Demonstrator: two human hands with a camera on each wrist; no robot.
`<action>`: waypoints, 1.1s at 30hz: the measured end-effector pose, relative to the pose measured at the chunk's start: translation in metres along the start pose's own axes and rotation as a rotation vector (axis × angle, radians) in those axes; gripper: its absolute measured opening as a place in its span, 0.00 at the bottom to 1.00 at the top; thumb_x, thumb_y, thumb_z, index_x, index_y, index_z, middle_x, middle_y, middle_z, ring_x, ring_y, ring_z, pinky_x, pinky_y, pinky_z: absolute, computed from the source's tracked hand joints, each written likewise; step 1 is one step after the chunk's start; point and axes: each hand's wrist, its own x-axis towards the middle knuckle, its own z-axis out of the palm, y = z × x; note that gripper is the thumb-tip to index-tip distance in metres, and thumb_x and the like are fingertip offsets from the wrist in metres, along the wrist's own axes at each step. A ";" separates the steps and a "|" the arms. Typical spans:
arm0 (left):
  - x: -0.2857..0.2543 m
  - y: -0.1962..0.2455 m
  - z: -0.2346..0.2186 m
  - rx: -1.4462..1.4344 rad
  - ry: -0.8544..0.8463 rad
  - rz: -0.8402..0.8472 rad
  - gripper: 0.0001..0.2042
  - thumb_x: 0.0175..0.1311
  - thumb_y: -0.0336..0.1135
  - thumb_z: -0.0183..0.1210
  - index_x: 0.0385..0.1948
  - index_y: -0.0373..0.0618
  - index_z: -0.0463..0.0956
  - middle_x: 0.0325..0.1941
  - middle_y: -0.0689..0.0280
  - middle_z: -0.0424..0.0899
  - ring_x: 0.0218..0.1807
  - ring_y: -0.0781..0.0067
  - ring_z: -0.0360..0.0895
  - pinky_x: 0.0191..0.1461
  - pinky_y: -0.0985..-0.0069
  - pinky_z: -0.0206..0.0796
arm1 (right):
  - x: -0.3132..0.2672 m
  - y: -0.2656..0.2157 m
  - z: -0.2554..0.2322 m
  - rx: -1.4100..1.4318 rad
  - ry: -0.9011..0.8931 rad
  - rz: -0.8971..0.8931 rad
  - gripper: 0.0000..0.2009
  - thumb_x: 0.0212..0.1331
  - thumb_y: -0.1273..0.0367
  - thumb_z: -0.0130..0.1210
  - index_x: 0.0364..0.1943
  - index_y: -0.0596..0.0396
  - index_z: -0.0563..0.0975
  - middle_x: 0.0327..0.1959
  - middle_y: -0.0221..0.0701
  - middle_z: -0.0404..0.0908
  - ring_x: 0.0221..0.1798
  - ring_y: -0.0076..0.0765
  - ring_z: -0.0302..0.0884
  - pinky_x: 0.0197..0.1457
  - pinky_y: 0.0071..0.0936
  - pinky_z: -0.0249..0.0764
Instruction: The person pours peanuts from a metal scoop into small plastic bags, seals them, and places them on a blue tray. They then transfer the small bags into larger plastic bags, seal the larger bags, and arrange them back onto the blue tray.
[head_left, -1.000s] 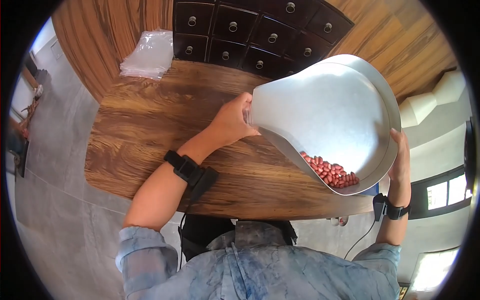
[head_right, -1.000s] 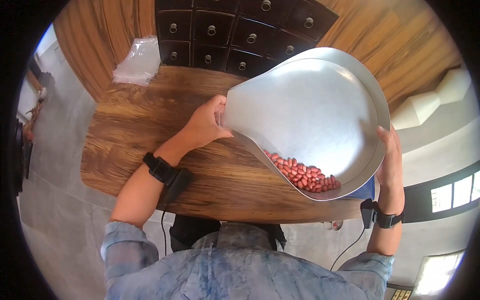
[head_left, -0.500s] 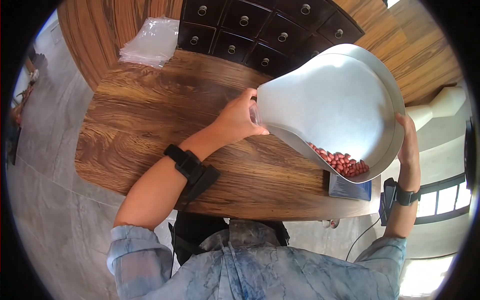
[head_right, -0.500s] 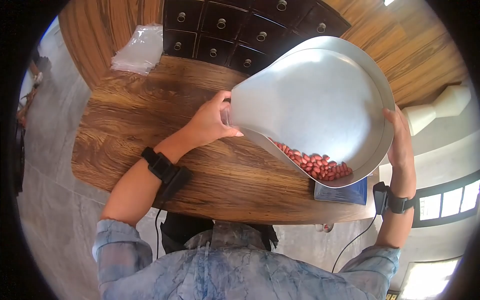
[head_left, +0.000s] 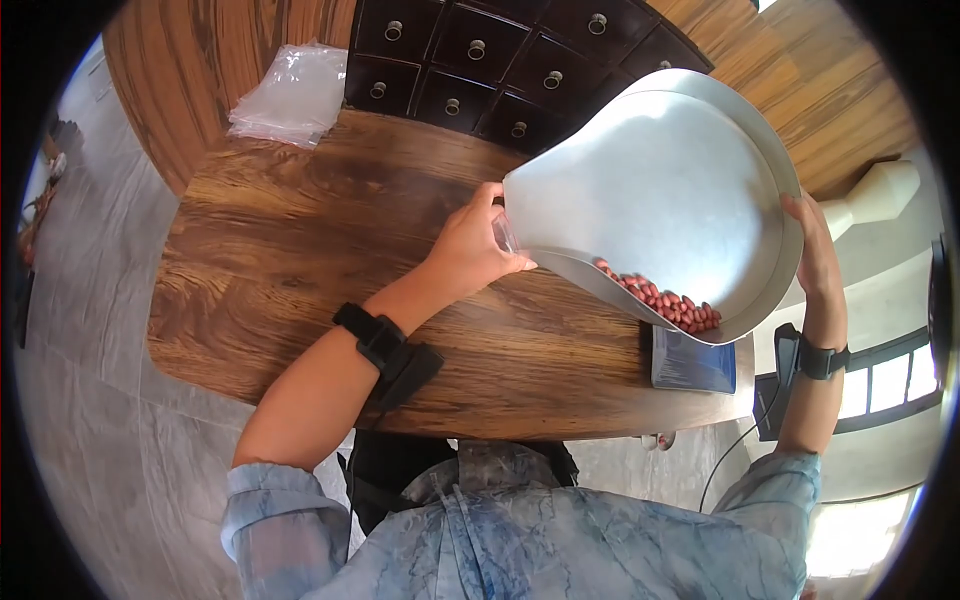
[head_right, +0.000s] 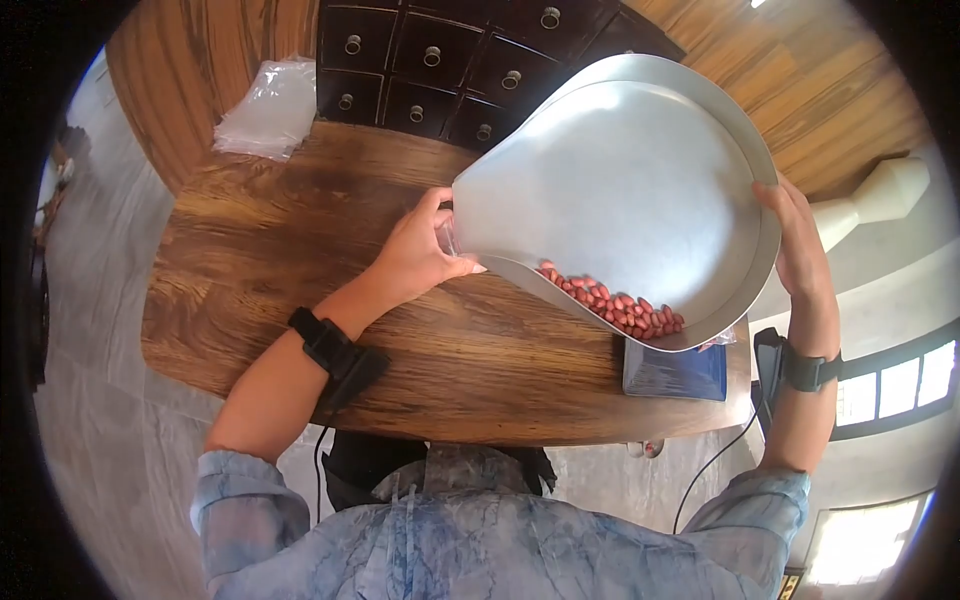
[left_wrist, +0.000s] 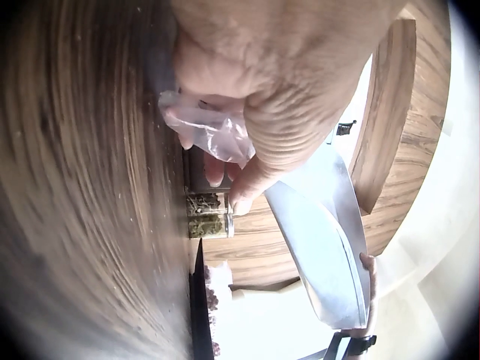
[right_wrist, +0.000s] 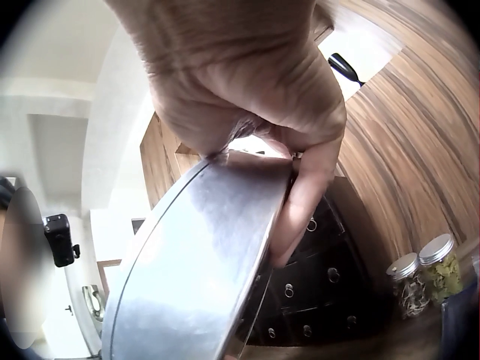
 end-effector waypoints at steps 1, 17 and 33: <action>0.000 0.001 0.000 0.008 0.003 -0.003 0.37 0.40 0.33 0.73 0.54 0.40 0.60 0.49 0.49 0.78 0.54 0.56 0.75 0.56 0.67 0.67 | 0.003 0.001 -0.003 -0.009 0.000 -0.001 0.22 0.60 0.61 0.47 0.53 0.63 0.72 0.47 0.31 0.75 0.50 0.26 0.67 0.56 0.22 0.61; -0.008 -0.001 0.021 -0.051 0.113 -0.010 0.38 0.42 0.29 0.72 0.56 0.37 0.58 0.39 0.59 0.82 0.37 0.75 0.76 0.44 0.76 0.70 | 0.023 -0.044 -0.006 -0.183 -0.054 -0.006 0.20 0.62 0.62 0.45 0.51 0.64 0.72 0.42 0.28 0.73 0.45 0.23 0.67 0.52 0.20 0.63; -0.006 -0.004 0.028 -0.220 0.135 0.016 0.31 0.45 0.25 0.69 0.49 0.38 0.56 0.37 0.58 0.80 0.37 0.71 0.80 0.44 0.75 0.73 | 0.046 -0.069 -0.013 -0.439 -0.099 -0.261 0.22 0.61 0.58 0.47 0.53 0.61 0.73 0.47 0.33 0.74 0.49 0.27 0.68 0.53 0.22 0.65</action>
